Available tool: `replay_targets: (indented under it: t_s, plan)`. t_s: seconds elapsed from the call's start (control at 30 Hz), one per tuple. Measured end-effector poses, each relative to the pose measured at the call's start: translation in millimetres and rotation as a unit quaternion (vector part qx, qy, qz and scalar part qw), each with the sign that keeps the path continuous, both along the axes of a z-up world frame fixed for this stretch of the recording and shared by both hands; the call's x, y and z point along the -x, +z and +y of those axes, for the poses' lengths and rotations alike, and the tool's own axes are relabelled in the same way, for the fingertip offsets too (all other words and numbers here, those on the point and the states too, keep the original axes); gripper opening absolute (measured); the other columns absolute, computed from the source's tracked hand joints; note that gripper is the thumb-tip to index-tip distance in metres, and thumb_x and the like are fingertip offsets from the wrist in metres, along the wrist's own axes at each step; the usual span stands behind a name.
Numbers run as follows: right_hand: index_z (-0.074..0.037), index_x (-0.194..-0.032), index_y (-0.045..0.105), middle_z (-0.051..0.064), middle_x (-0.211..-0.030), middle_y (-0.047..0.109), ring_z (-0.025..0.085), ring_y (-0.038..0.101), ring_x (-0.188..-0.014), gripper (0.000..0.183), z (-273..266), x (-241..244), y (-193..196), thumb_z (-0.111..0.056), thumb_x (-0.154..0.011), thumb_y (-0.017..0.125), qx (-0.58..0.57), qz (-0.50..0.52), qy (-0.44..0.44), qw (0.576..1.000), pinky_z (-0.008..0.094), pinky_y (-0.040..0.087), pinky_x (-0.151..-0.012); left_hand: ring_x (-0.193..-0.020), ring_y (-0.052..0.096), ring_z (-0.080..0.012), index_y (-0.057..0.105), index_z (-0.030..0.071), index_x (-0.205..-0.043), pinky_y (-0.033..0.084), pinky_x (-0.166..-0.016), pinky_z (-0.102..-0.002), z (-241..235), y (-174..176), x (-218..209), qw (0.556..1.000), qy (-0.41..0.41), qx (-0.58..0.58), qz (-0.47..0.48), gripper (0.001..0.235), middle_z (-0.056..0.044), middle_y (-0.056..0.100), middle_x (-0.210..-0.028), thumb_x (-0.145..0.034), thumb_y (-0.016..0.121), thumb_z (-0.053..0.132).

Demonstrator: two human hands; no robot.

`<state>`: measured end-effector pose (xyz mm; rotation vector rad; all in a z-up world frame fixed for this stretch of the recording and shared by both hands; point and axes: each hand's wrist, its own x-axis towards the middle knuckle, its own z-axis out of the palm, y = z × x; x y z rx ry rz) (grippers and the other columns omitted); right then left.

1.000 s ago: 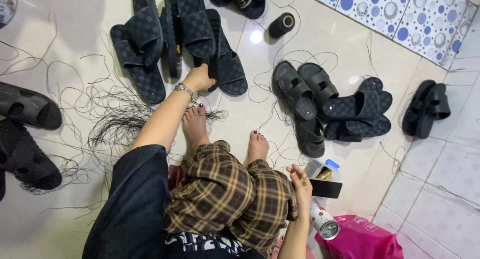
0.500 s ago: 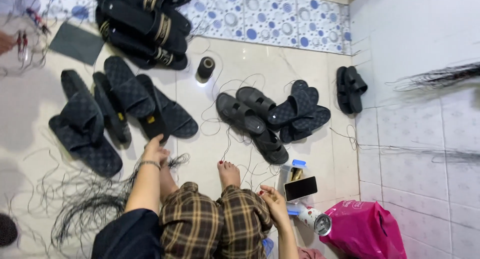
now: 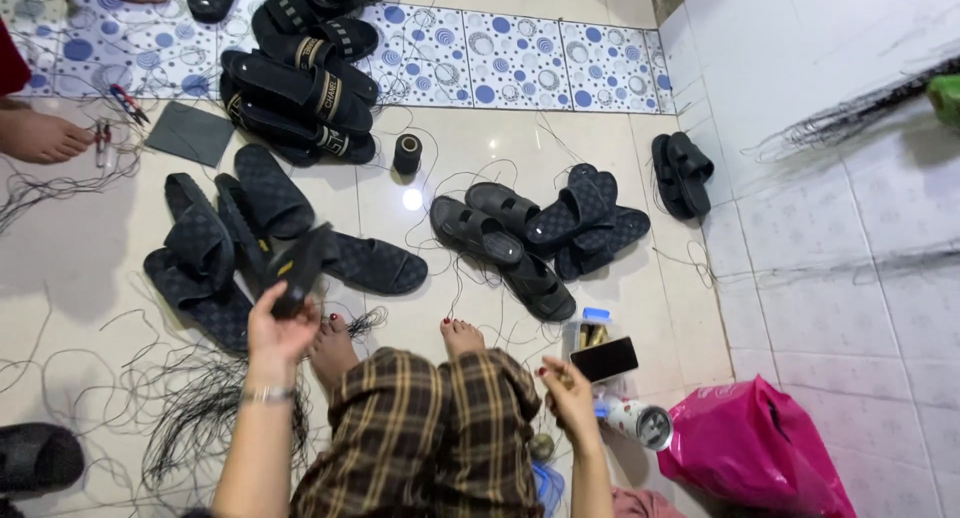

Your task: The person sits on the floor and sews a black slipper using a needle and black thread. They pull the thread through the slipper repeatedly to attach or repair it. Several other slippers and loose thread are visible on the floor around them.

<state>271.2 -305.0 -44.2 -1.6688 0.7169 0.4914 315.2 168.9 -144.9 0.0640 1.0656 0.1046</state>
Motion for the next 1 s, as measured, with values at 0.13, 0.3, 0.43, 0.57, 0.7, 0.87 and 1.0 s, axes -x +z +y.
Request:
replay_targets:
  t_s: [0.13, 0.3, 0.43, 0.57, 0.7, 0.87, 1.0]
  plan:
    - [-0.008, -0.126, 0.069, 0.008, -0.100, 0.073, 0.011, 0.056, -0.063, 0.036, 35, 17, 98, -0.014, -0.090, 0.069, 0.035, -0.144, 0.068, 0.987, 0.022, 0.043, -0.051, -0.095, 0.062, -0.0284, 0.062, 0.005, -0.119, 0.053, -0.082, -0.033, -61, 132, 99, 0.957, -0.144, -0.228, -0.108, 0.037, -0.015, 0.068, -0.113, -0.082, 0.065, 0.003]
    - [-0.002, -0.146, 0.046, 0.019, -0.133, 0.065, 0.019, 0.071, -0.104, 0.057, 101, 70, 168, -0.007, -0.093, 0.065, -0.097, -0.351, 0.244, 0.899, 0.021, 0.064, -0.076, -0.089, 0.072, -0.0260, 0.069, 0.000, -0.112, 0.061, -0.083, -0.036, -153, 196, 190, 0.830, -0.208, -0.512, -0.076, 0.034, -0.017, 0.075, -0.106, -0.080, 0.074, 0.007]
    - [-0.010, -0.154, 0.034, 0.011, -0.121, 0.070, 0.004, 0.050, -0.064, 0.084, 137, 127, 191, -0.033, -0.084, 0.075, 0.000, -0.354, 0.262, 0.898, 0.019, 0.049, -0.058, -0.108, 0.055, -0.0267, 0.059, -0.005, -0.123, 0.037, -0.093, -0.039, -192, 189, 246, 0.507, -0.249, -0.780, -0.268, 0.048, -0.019, 0.060, -0.124, -0.080, 0.076, 0.007]
    - [0.003, -0.146, 0.045, 0.018, -0.149, 0.053, 0.022, 0.049, -0.138, 0.070, 127, 145, 142, -0.015, -0.084, 0.070, -0.031, -0.408, 0.203, 0.889, 0.031, 0.036, -0.116, -0.153, 0.025, -0.0414, 0.023, -0.004, -0.155, 0.013, -0.128, -0.056, -219, 161, 279, 0.309, -0.308, -0.834, -0.337, 0.088, -0.025, 0.030, -0.162, -0.086, 0.074, 0.011]
    - [-0.005, -0.152, 0.041, 0.007, -0.144, 0.059, -0.001, 0.036, -0.050, 0.073, 120, 151, 107, -0.012, -0.085, 0.068, 0.068, -0.394, 0.250, 0.882, 0.018, 0.035, -0.042, -0.154, 0.020, -0.0408, 0.027, -0.007, -0.153, 0.014, -0.127, -0.053, -218, 160, 280, 0.352, -0.349, -0.794, -0.352, 0.091, -0.028, 0.028, -0.161, -0.082, 0.078, 0.017]
    - [-0.017, -0.143, 0.061, 0.021, -0.057, 0.066, 0.032, 0.065, -0.049, 0.071, 136, 153, 60, -0.018, -0.073, 0.074, 0.160, -0.497, 0.230, 0.821, 0.038, 0.045, -0.043, -0.110, 0.068, -0.0364, 0.063, 0.008, -0.119, 0.059, -0.087, -0.049, -207, 146, 264, 0.482, -0.502, -0.689, -0.203, 0.076, -0.013, 0.065, -0.119, -0.056, 0.097, 0.035]
    - [-0.017, -0.144, 0.060, 0.023, -0.074, 0.074, 0.036, 0.074, -0.068, 0.070, 138, 145, 67, -0.020, -0.074, 0.073, 0.147, -0.489, 0.249, 0.823, 0.045, 0.053, -0.056, -0.116, 0.066, -0.0320, 0.057, 0.012, -0.135, 0.060, -0.088, -0.041, -194, 126, 258, 0.483, -0.497, -0.687, -0.218, 0.095, -0.010, 0.062, -0.126, -0.052, 0.097, 0.033]
